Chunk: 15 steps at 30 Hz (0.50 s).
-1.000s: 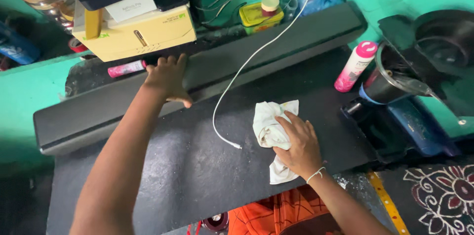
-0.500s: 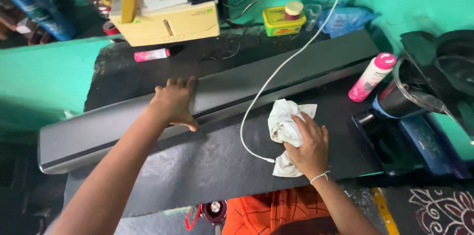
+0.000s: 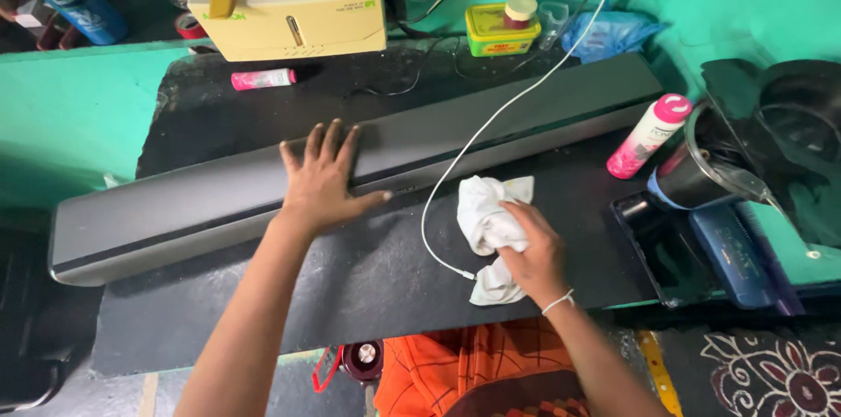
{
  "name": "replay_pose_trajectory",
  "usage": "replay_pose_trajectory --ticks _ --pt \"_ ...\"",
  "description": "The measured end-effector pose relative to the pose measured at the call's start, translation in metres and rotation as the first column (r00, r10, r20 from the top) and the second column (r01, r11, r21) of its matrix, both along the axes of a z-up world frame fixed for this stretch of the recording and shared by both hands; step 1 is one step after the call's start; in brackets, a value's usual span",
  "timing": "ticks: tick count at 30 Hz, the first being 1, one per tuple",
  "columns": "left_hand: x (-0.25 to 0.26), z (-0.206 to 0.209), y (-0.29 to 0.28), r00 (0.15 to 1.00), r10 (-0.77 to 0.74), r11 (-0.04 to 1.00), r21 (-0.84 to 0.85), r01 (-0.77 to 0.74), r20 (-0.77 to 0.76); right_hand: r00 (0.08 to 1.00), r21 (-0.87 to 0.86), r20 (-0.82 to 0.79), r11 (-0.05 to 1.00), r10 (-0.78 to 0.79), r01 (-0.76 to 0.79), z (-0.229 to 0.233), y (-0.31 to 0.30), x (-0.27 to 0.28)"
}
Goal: The person clears various items including a mirror, comb, and bottles from a desk surface and سپس wipes the surface and a large soundbar with a cloth.
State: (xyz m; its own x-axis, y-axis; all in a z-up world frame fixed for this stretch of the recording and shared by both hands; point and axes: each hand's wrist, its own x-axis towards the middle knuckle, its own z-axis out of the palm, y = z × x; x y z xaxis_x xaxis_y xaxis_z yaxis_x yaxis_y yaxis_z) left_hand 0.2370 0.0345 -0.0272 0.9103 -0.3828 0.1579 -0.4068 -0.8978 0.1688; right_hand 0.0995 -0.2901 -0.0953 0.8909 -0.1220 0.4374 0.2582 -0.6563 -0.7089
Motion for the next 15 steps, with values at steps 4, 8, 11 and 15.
replay_pose_trajectory --ticks 4,8,11,15 --pt "0.015 0.000 -0.035 0.999 0.038 0.998 -0.051 -0.039 -0.007 0.997 0.430 0.027 0.901 -0.070 0.052 0.005 -0.030 0.013" --pt "0.028 0.001 -0.064 0.974 0.191 0.977 -0.075 -0.201 -0.122 0.963 0.370 0.140 0.914 -0.230 0.165 0.049 -0.063 0.041" --pt "0.031 -0.002 -0.066 0.973 0.229 0.960 -0.155 -0.232 -0.039 0.949 0.234 0.234 0.960 -0.210 0.154 0.065 -0.091 0.092" --pt "0.030 -0.006 -0.065 0.965 0.245 0.954 -0.199 -0.223 0.092 0.879 -0.335 0.388 0.846 -0.277 0.414 0.054 -0.118 0.173"
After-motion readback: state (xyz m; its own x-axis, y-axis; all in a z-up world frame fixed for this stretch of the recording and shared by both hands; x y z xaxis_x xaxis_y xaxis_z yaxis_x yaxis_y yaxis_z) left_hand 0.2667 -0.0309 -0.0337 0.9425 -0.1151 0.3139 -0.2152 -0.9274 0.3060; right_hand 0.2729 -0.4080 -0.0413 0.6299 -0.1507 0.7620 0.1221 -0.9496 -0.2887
